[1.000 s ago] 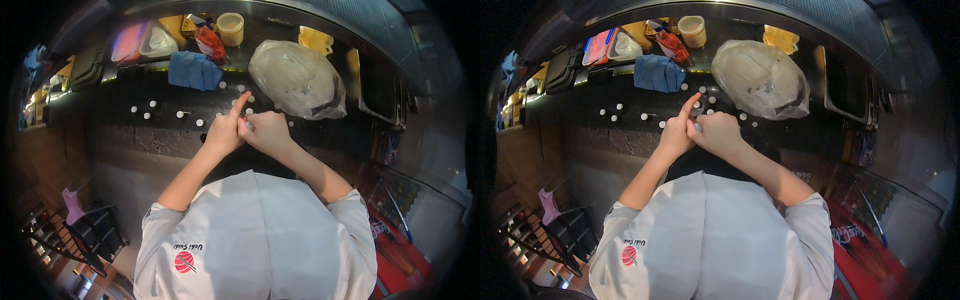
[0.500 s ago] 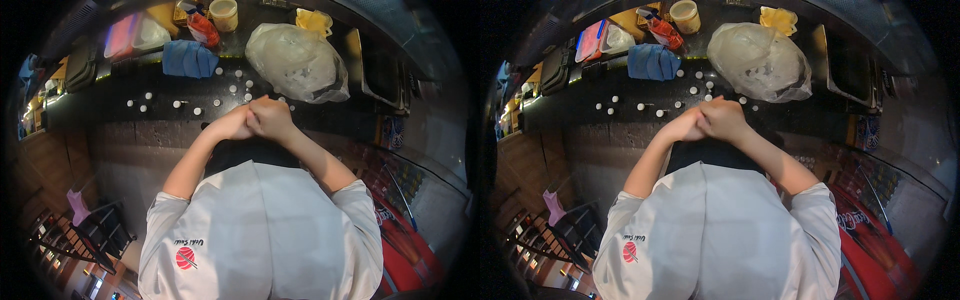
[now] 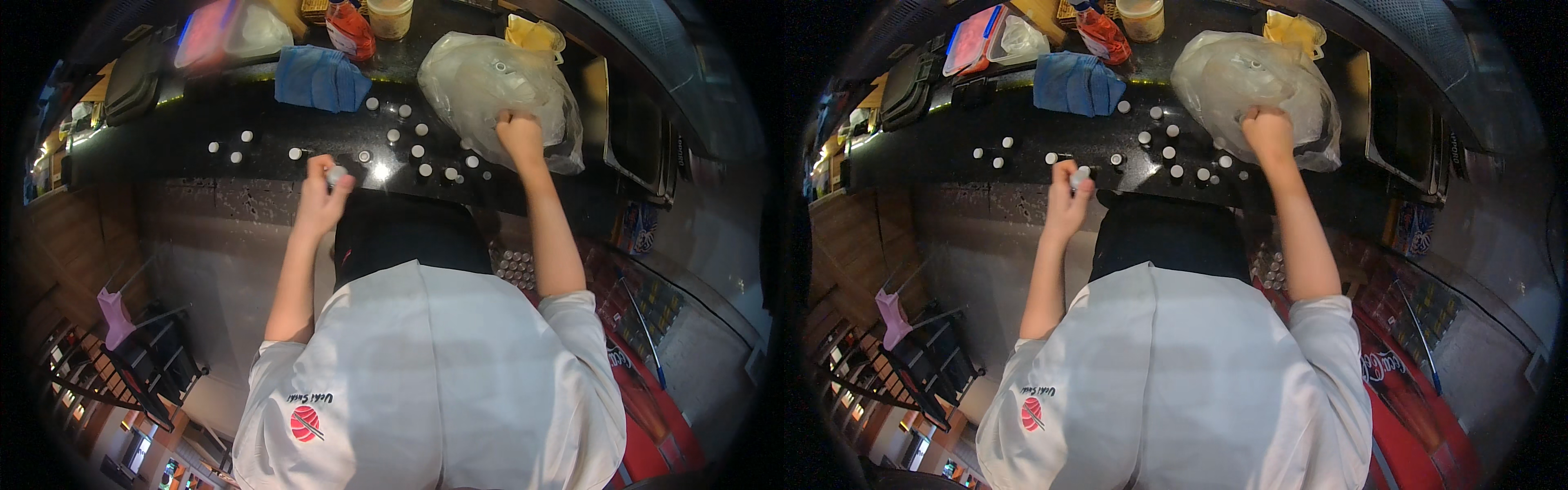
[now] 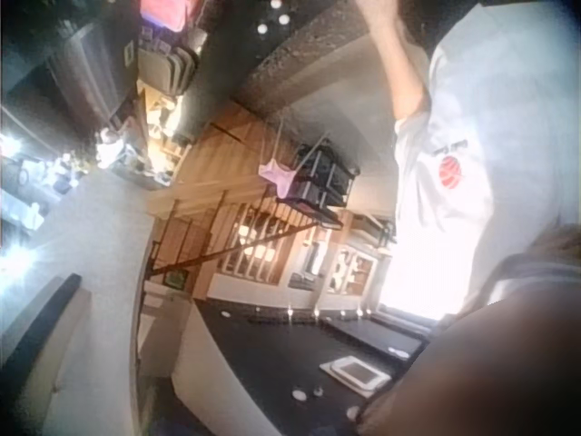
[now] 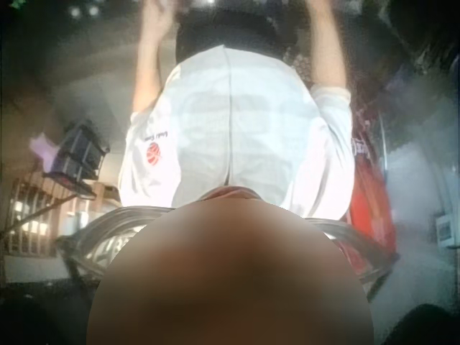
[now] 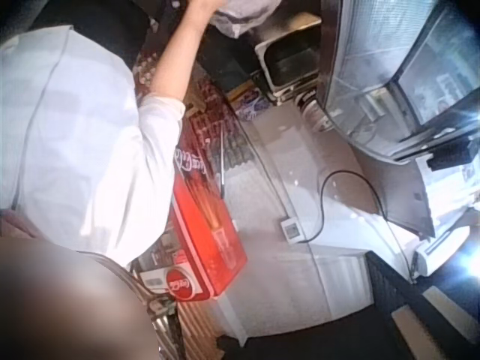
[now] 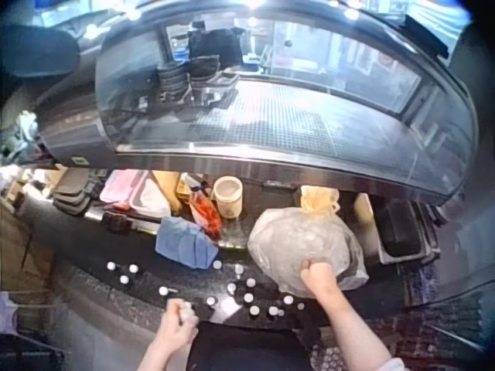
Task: The person repeatedly picks small jars and white caps from a countertop, screws the caps onto the jars, and places the sealed jars into a metal tray. The person also retrieves a tray from a refrigerator and later pours a dark liquid from a container into a small jar.
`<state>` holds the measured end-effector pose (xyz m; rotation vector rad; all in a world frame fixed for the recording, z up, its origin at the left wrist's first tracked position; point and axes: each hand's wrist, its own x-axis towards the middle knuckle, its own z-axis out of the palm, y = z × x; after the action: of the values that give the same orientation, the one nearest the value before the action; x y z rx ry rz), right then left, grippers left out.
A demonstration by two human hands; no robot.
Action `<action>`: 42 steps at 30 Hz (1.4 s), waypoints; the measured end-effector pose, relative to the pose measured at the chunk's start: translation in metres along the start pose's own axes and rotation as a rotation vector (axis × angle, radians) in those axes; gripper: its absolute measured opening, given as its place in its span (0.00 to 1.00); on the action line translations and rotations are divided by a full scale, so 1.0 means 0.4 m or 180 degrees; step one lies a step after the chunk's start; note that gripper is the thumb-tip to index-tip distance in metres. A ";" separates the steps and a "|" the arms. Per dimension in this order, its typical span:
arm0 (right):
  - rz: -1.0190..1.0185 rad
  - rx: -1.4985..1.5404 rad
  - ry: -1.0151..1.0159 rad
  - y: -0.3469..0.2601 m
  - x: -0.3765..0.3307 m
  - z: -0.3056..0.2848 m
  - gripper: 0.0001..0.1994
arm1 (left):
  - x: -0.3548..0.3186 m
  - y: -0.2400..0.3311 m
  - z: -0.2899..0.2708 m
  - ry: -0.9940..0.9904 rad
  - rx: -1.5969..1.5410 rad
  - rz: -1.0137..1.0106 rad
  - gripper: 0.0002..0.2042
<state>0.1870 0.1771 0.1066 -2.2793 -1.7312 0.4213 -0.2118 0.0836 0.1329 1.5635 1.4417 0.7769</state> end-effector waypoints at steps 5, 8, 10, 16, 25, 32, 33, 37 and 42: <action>0.0585 0.0238 0.1003 0.054 0.100 0.044 0.16 | -0.012 -0.135 -0.093 0.0859 -0.0628 -0.0161 0.13; 0.0341 0.0219 0.0670 0.113 0.130 0.070 0.16 | -0.001 -0.230 -0.139 0.1351 -0.0437 -0.0232 0.16; 0.0418 0.0491 0.0221 0.108 0.139 0.046 0.15 | -0.001 -0.291 -0.162 0.1646 -0.0286 -0.0579 0.16; 0.0697 -0.0126 0.0437 0.075 0.104 0.030 0.12 | 0.023 -0.457 -0.202 0.2229 -0.0881 -0.0820 0.16; -0.0148 0.0131 0.0032 0.086 0.039 -0.083 0.13 | 0.070 -0.463 -0.212 0.2118 0.1226 -0.0245 0.15; 0.0217 0.2950 -0.3130 -0.045 -0.211 -0.213 0.09 | 0.063 -0.469 -0.229 0.1920 0.1166 -0.0140 0.18; 0.0285 0.2800 -0.3448 -0.061 -0.248 -0.191 0.09 | 0.064 -0.489 -0.241 0.1881 0.1225 -0.0082 0.19; 0.0394 0.3067 -0.3865 -0.061 -0.360 -0.082 0.11 | 0.086 -0.262 -0.236 0.2219 0.1860 0.0219 0.12; 0.0196 0.2772 -0.3388 -0.080 -0.382 -0.119 0.12 | 0.098 -0.053 -0.084 0.0995 0.0732 0.0408 0.10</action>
<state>0.1372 0.0371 0.1744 -1.4658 -1.2876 2.1629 -0.2455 0.1276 0.1251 1.7809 1.7175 0.9942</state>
